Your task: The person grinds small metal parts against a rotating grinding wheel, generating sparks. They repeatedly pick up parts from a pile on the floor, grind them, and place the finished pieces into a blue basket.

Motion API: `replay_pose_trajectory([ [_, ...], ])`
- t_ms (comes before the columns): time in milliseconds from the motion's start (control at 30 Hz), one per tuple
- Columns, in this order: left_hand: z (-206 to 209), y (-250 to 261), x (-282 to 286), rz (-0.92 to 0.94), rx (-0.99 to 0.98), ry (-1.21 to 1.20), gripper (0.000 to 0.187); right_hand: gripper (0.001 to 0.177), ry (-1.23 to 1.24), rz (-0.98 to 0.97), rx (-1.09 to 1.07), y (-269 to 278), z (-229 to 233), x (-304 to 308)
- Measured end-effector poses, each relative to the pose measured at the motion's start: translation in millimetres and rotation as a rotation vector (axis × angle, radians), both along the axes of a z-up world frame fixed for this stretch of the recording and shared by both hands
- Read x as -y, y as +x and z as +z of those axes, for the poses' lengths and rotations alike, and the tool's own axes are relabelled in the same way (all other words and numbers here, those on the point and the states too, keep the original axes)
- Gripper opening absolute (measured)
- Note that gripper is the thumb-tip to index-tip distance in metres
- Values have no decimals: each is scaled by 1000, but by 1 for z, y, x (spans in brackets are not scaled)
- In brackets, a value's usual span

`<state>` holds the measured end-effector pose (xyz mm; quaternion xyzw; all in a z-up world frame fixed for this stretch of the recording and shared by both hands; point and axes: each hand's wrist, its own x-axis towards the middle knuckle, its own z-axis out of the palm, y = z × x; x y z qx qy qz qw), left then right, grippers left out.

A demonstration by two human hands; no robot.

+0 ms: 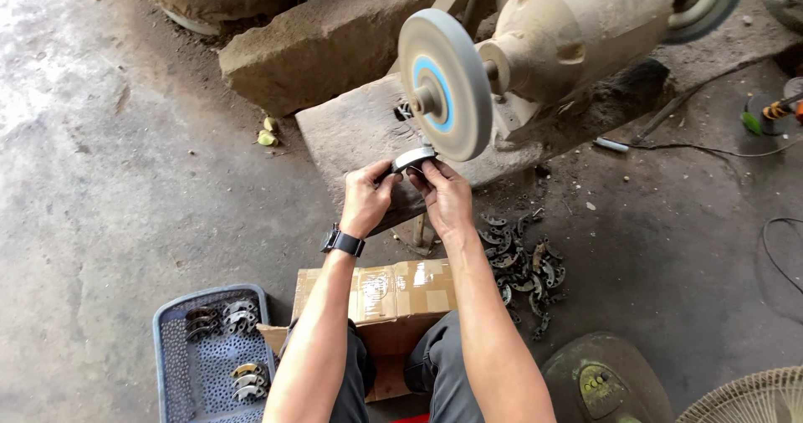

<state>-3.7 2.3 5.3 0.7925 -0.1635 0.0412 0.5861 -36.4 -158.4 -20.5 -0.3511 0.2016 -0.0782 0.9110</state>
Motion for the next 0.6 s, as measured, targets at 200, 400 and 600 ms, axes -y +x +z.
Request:
replay_pose_trajectory([
  [200, -6, -4, 25, -40, -81, -15, 26, 18, -55, -92, -15, 0, -13, 21],
  [400, 12, -10, 16, -64, -280, 50, 16, 14, -137, -44, 52, 2, -15, 14],
  [600, 13, -9, 22, -24, -193, 28, 18, 14, -105, -86, 14, 3, -11, 15],
])
